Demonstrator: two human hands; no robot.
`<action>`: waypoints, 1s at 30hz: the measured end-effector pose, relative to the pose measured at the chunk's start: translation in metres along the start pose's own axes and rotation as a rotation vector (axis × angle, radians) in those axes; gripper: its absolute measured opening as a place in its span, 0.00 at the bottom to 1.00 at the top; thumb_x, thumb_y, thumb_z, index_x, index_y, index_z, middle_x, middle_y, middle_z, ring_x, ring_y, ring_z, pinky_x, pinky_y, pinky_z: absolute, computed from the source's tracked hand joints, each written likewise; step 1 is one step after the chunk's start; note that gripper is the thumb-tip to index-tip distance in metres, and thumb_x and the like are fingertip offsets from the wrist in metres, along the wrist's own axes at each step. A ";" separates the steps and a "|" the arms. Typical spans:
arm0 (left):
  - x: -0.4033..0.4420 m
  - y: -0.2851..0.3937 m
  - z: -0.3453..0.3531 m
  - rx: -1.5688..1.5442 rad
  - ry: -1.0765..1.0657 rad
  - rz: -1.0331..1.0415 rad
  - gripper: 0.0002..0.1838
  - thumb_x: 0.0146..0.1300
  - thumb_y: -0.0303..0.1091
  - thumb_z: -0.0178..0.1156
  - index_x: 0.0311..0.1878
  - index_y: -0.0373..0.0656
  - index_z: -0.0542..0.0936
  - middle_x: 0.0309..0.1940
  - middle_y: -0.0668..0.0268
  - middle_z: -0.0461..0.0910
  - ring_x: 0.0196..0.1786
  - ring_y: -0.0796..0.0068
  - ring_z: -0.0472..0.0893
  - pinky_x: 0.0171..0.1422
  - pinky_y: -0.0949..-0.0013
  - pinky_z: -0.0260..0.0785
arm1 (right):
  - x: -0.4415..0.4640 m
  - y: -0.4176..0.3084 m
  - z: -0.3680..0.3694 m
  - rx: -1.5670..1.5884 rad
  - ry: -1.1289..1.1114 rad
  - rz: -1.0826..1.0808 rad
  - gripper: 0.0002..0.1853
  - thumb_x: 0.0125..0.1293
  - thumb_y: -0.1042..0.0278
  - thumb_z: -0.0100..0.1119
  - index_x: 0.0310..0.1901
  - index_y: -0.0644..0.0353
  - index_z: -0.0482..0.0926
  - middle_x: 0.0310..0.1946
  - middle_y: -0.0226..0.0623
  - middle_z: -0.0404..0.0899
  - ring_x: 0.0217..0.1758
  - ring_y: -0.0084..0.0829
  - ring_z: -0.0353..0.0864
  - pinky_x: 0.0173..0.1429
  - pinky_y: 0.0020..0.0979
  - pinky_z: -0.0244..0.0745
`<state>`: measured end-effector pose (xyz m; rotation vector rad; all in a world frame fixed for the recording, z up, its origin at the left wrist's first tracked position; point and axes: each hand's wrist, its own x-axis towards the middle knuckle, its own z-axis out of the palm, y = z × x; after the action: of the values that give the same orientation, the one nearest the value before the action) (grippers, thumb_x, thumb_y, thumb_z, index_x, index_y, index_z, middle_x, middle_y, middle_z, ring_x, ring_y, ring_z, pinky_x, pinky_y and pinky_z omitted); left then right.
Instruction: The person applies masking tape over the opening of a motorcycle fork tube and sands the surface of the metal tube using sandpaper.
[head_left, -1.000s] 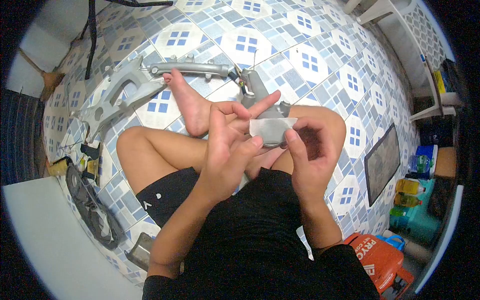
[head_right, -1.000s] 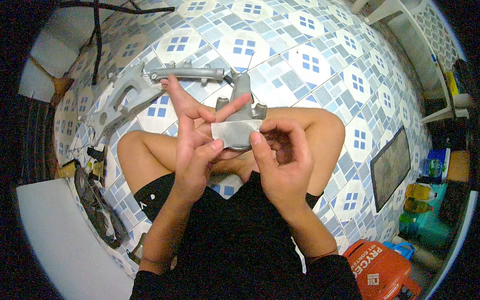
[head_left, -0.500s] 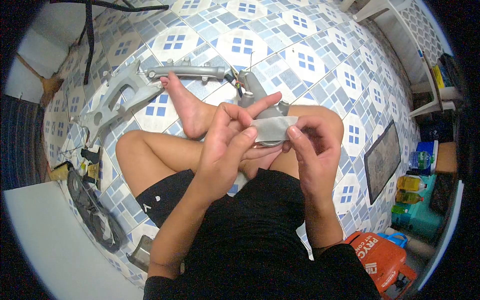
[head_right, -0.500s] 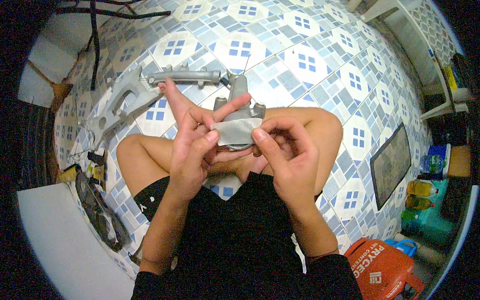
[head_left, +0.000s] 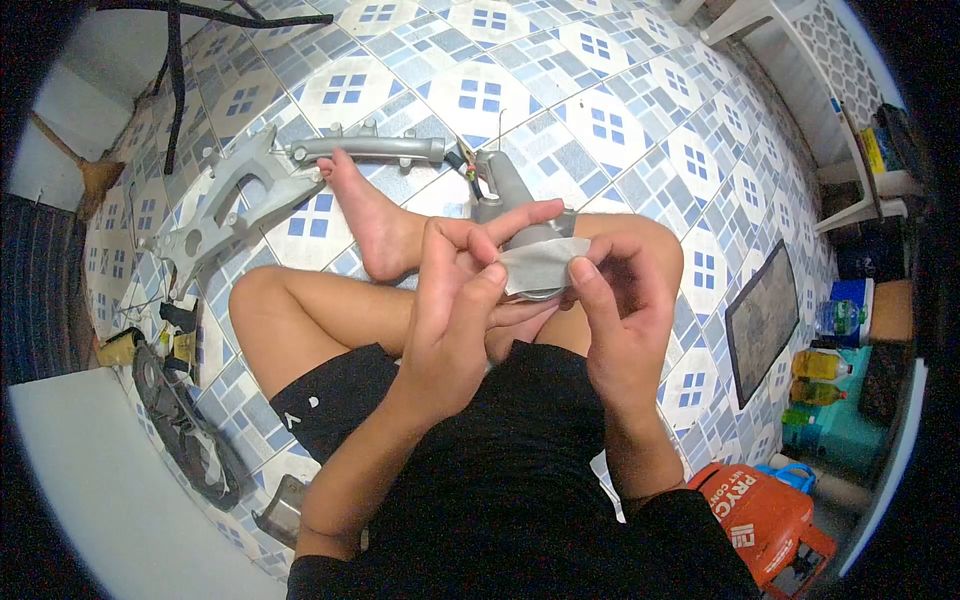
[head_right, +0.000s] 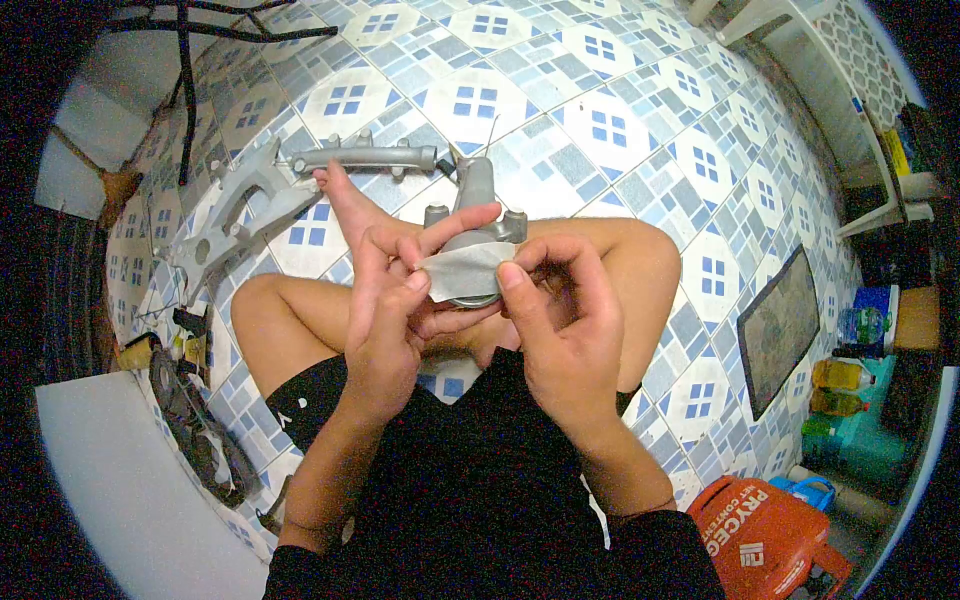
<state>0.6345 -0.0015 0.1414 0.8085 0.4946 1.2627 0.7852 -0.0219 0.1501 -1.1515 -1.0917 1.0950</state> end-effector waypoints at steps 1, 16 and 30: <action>0.000 -0.001 -0.001 0.013 -0.004 0.016 0.04 0.76 0.25 0.36 0.49 0.42 0.53 0.71 0.34 0.60 0.70 0.48 0.71 0.67 0.47 0.78 | -0.001 -0.001 0.000 -0.030 0.000 0.002 0.08 0.74 0.74 0.62 0.49 0.64 0.74 0.40 0.27 0.76 0.42 0.16 0.76 0.46 0.19 0.72; -0.003 0.003 0.004 -0.004 0.057 -0.017 0.05 0.73 0.24 0.35 0.48 0.43 0.53 0.71 0.33 0.61 0.68 0.45 0.74 0.65 0.48 0.81 | -0.010 0.009 0.005 -0.031 0.055 0.039 0.23 0.74 0.74 0.60 0.65 0.64 0.64 0.63 0.47 0.70 0.63 0.32 0.77 0.62 0.32 0.78; -0.010 -0.001 0.007 0.062 0.042 -0.037 0.04 0.75 0.25 0.36 0.48 0.42 0.54 0.71 0.37 0.63 0.62 0.61 0.77 0.59 0.62 0.81 | 0.004 0.022 0.000 0.398 -0.294 0.216 0.46 0.71 0.52 0.62 0.82 0.57 0.46 0.70 0.47 0.66 0.67 0.37 0.76 0.65 0.36 0.77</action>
<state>0.6381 -0.0133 0.1439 0.8225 0.5823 1.2377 0.7844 -0.0164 0.1283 -0.8182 -0.9242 1.6081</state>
